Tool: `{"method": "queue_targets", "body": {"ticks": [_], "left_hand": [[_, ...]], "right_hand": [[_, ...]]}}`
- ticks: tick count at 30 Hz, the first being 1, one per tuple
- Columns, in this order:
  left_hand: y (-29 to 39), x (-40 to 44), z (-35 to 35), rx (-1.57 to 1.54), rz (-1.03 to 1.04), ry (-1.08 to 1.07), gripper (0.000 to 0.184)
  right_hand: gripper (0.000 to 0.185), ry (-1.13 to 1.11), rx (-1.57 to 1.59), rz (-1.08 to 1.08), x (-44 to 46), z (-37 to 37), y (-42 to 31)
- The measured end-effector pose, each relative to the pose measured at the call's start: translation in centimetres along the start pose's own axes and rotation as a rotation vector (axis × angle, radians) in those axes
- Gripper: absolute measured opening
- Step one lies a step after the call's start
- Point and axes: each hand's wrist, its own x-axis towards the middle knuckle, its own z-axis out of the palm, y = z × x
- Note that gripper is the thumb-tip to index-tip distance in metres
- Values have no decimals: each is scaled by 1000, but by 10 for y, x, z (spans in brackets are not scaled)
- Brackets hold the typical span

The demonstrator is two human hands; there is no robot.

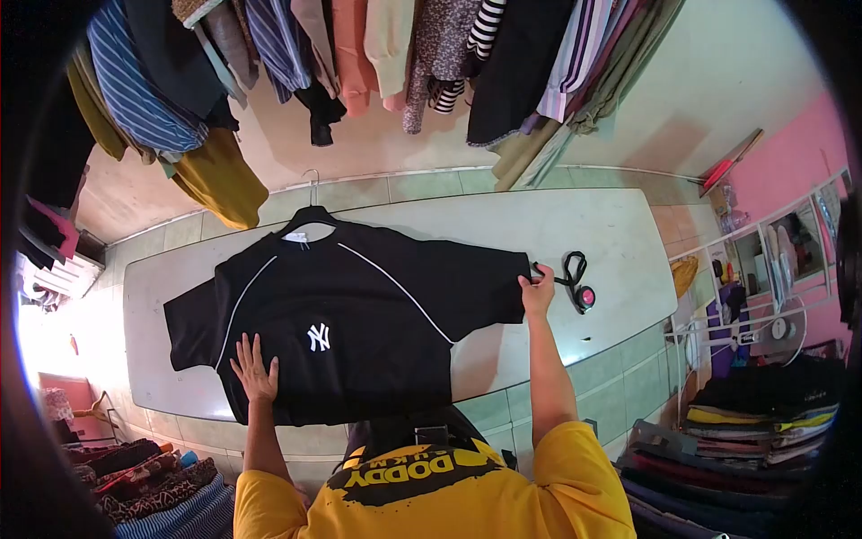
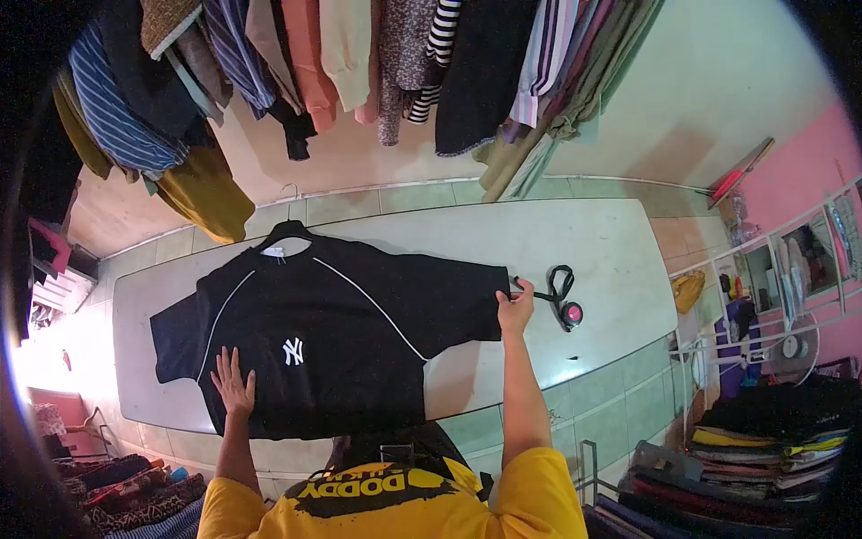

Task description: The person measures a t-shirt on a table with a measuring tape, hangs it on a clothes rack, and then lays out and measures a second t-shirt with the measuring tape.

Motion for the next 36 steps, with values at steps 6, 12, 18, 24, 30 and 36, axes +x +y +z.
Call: {"method": "queue_targets", "body": {"ticks": [6, 12, 18, 24, 30, 36], "left_hand": [[-7, 1, 6, -49, 34, 17, 66], [-14, -17, -3, -130, 156, -48, 71], [-48, -3, -10, -162, 143, 229, 61], [-113, 21, -20, -132, -386, 35, 57], [-96, 93, -19, -113, 146, 212, 57], [-95, 150, -6, -33, 162, 29, 58]], "right_hand": [[61, 37, -477, -410, -78, -4, -23], [60, -125, -896, -421, -90, -1, 12], [65, -276, -608, -646, -170, 29, -67], [66, -204, -819, -317, -176, 35, -36], [60, -319, -660, -688, -179, 107, -113], [56, -351, -776, -718, -152, 143, -116]]}}
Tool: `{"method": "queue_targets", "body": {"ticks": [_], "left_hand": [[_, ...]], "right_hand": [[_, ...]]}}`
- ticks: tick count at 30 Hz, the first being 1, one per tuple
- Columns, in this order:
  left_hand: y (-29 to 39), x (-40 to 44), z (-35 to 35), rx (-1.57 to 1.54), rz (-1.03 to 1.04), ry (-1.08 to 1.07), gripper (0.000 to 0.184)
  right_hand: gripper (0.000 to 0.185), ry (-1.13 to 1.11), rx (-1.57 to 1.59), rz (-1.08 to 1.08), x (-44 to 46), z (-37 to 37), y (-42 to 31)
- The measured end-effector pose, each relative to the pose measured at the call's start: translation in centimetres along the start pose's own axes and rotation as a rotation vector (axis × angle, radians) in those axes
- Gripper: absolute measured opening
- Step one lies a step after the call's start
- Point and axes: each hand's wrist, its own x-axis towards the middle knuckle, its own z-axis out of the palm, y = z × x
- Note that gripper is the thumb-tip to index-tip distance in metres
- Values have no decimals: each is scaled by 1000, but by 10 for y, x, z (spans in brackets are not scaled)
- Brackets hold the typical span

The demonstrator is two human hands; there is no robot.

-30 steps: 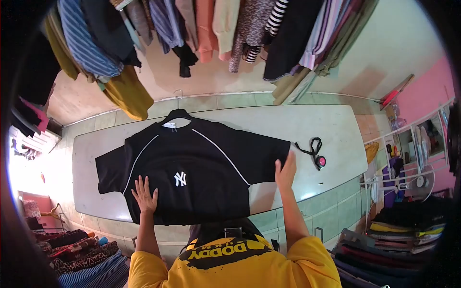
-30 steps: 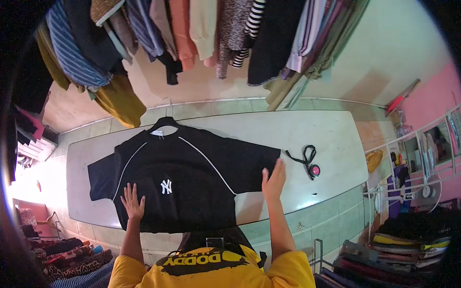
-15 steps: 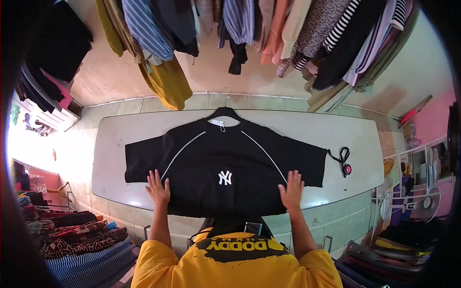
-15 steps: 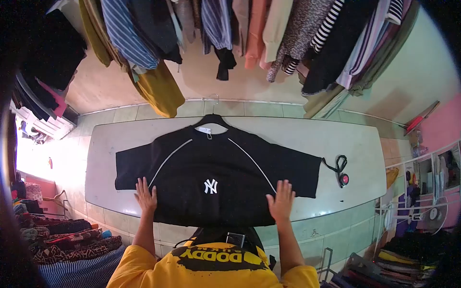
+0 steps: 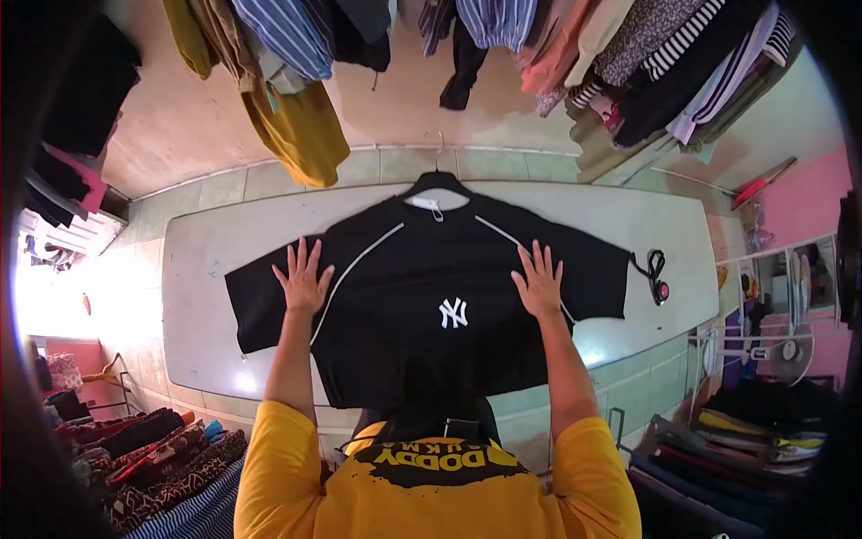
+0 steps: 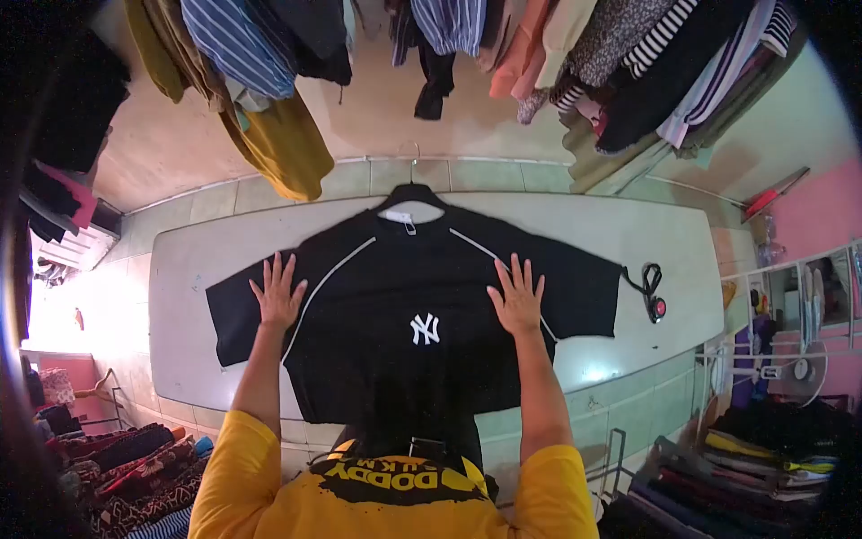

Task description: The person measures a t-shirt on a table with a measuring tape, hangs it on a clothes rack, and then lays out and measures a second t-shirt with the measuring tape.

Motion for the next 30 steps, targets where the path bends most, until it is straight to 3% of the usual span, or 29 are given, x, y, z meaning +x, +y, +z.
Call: {"method": "queue_targets", "body": {"ticks": [4, 6, 8, 9, 11, 13, 18, 20, 23, 25, 27, 28, 29, 30], "left_hand": [[-4, -9, -10, -59, 26, 40, 54], [-8, -55, -22, -248, 133, 372, 41], [-16, -116, -21, -403, 144, 403, 8], [-23, -150, -6, -390, 78, 409, 10], [-23, -208, 5, -518, -85, 171, 13], [-7, -234, -3, -660, -195, 105, 15], [-3, -240, 4, -689, -316, 165, 14], [1, -237, 0, -595, -269, 137, 11], [-5, -238, 10, -500, -208, 110, 11], [-7, -238, 7, -474, -193, 126, 12], [-18, -237, 7, -590, -403, 173, 11], [-22, -236, 4, -753, -549, 174, 9], [-23, -238, 5, -951, -554, 297, 9], [-26, -241, 8, -982, -517, 330, 9]], "right_hand": [[57, 69, 70, 60, -20, 0, 4], [54, 386, 254, 169, -69, -22, 1], [37, 613, 296, 394, -137, -7, 4], [32, 636, 243, 484, -171, 3, 6], [30, 559, 229, 551, -210, 10, 5], [29, 461, 461, 614, -226, 9, -5], [18, 470, 516, 669, -220, 8, -3], [11, 396, 90, 453, -218, 10, 4], [8, 317, -21, 455, -213, 10, 7], [8, 395, 152, 477, -215, 13, 25], [8, 474, 322, 495, -215, 10, 33], [8, 563, 376, 528, -211, -8, 30], [8, 649, 430, 564, -211, -18, 28], [9, 577, 446, 539, -213, -17, 29]]}}
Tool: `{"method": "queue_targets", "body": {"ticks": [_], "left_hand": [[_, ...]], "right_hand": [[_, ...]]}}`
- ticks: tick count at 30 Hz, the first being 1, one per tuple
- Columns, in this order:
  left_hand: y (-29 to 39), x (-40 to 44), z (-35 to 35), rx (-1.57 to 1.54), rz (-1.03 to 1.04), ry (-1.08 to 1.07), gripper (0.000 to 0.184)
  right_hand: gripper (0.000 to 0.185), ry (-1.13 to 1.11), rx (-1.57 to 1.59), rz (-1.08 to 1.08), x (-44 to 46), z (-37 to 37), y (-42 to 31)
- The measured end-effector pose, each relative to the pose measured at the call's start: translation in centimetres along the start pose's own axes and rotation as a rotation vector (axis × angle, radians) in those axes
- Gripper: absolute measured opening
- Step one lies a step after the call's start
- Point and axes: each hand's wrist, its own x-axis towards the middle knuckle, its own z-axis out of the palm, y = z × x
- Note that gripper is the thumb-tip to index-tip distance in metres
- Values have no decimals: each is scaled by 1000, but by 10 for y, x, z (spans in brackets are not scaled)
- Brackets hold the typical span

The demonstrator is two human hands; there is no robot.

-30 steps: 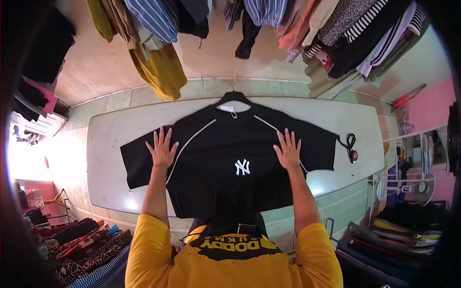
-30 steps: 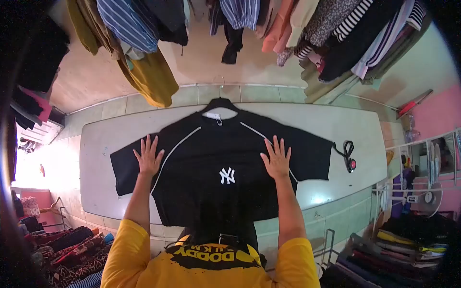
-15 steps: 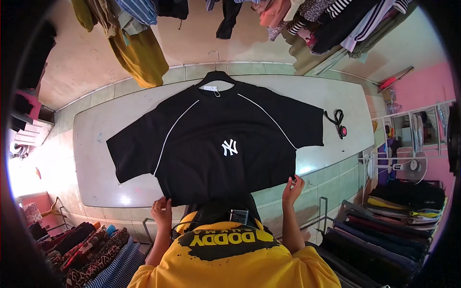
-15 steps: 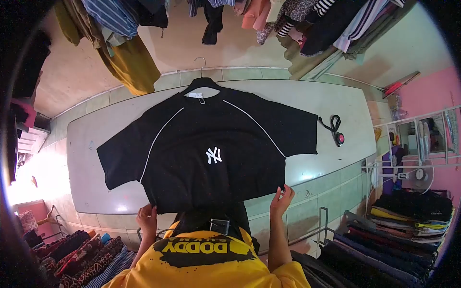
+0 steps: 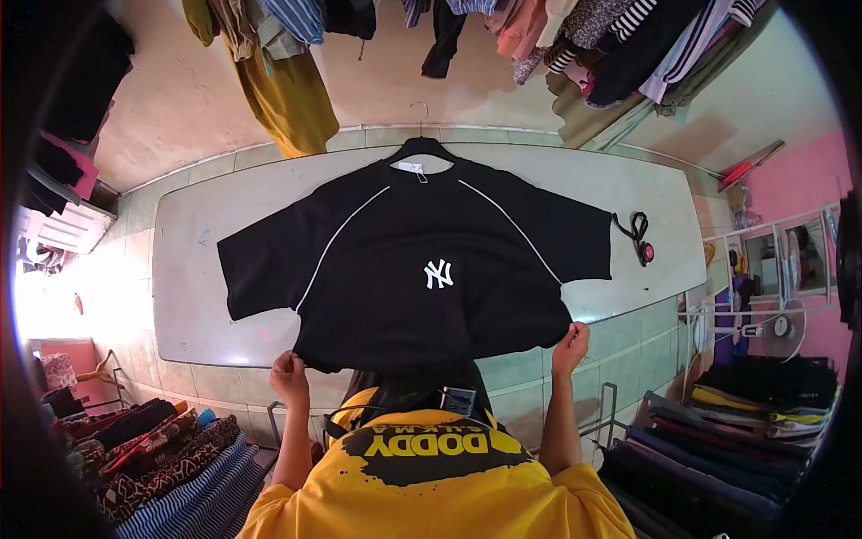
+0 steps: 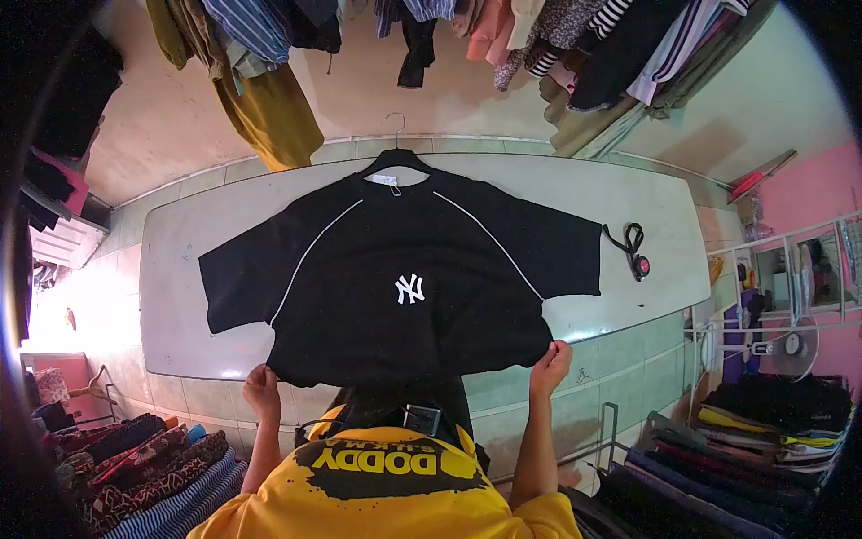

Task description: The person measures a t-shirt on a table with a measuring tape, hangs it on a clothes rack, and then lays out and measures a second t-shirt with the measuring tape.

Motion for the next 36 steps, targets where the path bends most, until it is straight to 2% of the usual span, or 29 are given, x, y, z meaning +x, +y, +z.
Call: {"method": "queue_targets", "body": {"ticks": [2, 4, 5, 6, 7, 8, 9, 10, 11, 12, 13, 14, 15, 17, 19, 21, 23, 25, 27, 32, 36], "left_hand": [[-12, 4, -2, -51, 45, 7, 10], [-20, 4, -6, 70, 50, -77, 14], [-23, 4, -8, 69, 53, -76, 14], [-13, 5, -10, 335, 69, -191, 17], [-6, 7, -8, 600, 86, -304, 20], [-2, 10, -2, 773, 170, -274, 36], [19, 11, 11, 655, 315, -152, 42], [46, 12, 28, 537, 451, -33, 49], [64, 17, 49, 521, 557, -81, 53], [84, 24, 70, 505, 663, -130, 58], [99, 26, 93, 568, 689, -209, 58], [95, 30, 119, 781, 679, -270, 61], [83, 34, 140, 835, 682, -276, 63], [93, 40, 143, 895, 513, -278, 63], [94, 49, 138, 900, 488, -314, 64], [92, 50, 139, 917, 462, -359, 65], [86, 53, 150, 959, 465, -270, 68], [95, 56, 167, 933, 527, -212, 72], [114, 59, 179, 949, 426, -289, 73], [132, 95, 201, 1004, 411, -336, 77], [140, 108, 217, 978, 449, -323, 76]], "right_hand": [[8, 49, -1, -9, -4, 0, 0], [8, 93, -1, -23, -6, 1, 5], [9, -15, -130, -32, -9, 5, 16], [12, -121, -257, -40, -8, 6, 13], [12, -114, -255, -39, -7, 7, 9], [16, -36, -285, -19, -6, 12, 4], [19, 40, -316, -1, 0, 17, -8], [29, 96, -240, -126, 9, 27, -13], [38, 136, -96, -212, 19, 43, -26], [43, 51, -33, -274, 32, 48, -60], [46, -103, -100, -374, 43, 55, -84], [51, -222, -175, -479, 44, 72, -94], [57, -465, -317, -472, 45, 83, -105], [59, -531, -475, -504, 48, 97, -84], [59, -446, -479, -318, 64, 100, -55], [59, -423, -448, -291, 75, 105, -40], [59, -308, -455, -253, 85, 113, -40], [60, -444, -381, -320, 92, 116, -77], [57, -541, -517, -334, 96, 137, -83], [57, -515, -470, -414, 150, 169, -80], [58, -529, -478, -399, 168, 183, -83]]}}
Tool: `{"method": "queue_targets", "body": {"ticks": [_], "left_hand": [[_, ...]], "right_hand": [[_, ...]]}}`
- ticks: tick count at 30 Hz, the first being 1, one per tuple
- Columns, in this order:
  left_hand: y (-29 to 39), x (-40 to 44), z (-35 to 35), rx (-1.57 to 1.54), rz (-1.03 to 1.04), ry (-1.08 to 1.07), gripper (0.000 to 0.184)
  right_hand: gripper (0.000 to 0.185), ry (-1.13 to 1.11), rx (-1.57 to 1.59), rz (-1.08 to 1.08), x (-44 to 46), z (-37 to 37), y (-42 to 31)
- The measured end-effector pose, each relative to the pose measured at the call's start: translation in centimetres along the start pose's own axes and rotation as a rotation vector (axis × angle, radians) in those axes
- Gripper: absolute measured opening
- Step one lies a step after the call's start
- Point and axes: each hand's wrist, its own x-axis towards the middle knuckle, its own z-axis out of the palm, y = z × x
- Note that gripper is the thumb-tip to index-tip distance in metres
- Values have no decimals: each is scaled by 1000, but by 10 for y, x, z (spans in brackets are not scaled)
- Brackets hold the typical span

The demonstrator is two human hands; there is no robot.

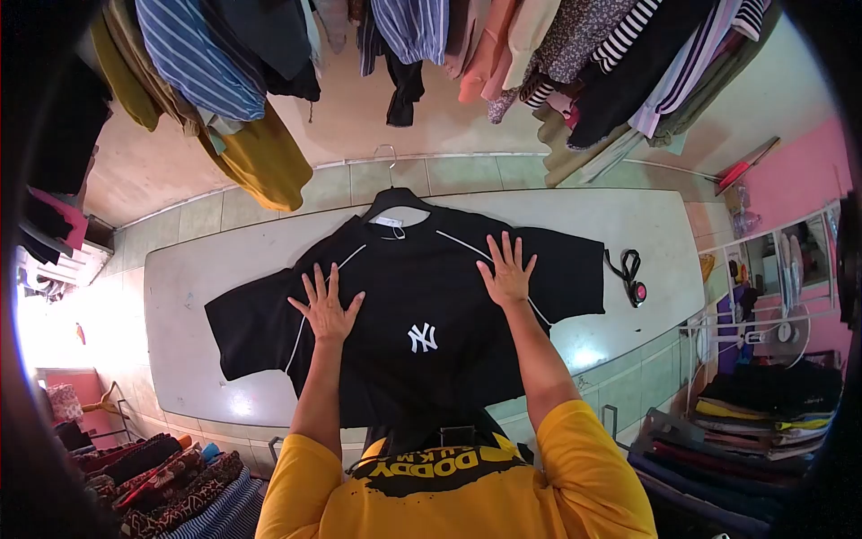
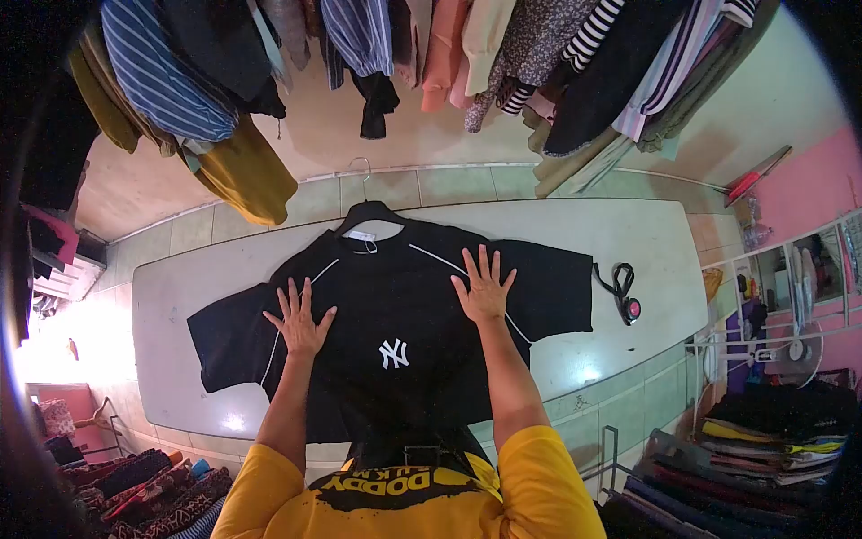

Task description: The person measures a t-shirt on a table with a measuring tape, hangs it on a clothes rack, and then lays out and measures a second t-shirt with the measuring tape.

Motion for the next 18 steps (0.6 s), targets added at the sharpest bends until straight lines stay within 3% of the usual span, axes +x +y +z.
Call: {"method": "queue_targets", "body": {"ticks": [1, 3, 6, 7, 9, 10, 11, 13, 15, 17, 18], "left_hand": [[1, -6, 3, 0, 0, -9, 76], [8, -25, 10, 83, 61, 239, 73], [10, -88, 11, 44, 100, 37, 69], [9, -100, 17, -28, 77, -66, 68], [7, -105, 12, -33, 80, -60, 67], [5, -107, 10, -34, 71, -48, 67], [5, -109, 9, -36, 81, -52, 67], [6, -106, 7, -30, 46, -89, 66], [6, -107, 8, -28, 50, -83, 67], [5, -108, 9, -27, 62, -70, 67], [5, -108, 10, -26, 64, -63, 67]], "right_hand": [[58, -8, -2, 2, -1, 3, 0], [59, 20, -7, 30, -1, 6, -2], [69, 206, 33, 25, -29, -13, -39], [70, 138, 75, -30, -50, -32, -60], [70, -26, 155, -258, -103, -45, -87], [68, -126, 356, -445, -138, -36, -84], [68, -230, 319, -616, -161, -29, -69], [66, -335, 333, -316, -168, -55, -32], [62, 25, 228, 116, -187, -31, 22], [48, 286, -231, 400, -203, -29, 56], [48, 292, -234, 408, -214, -25, 65]]}}
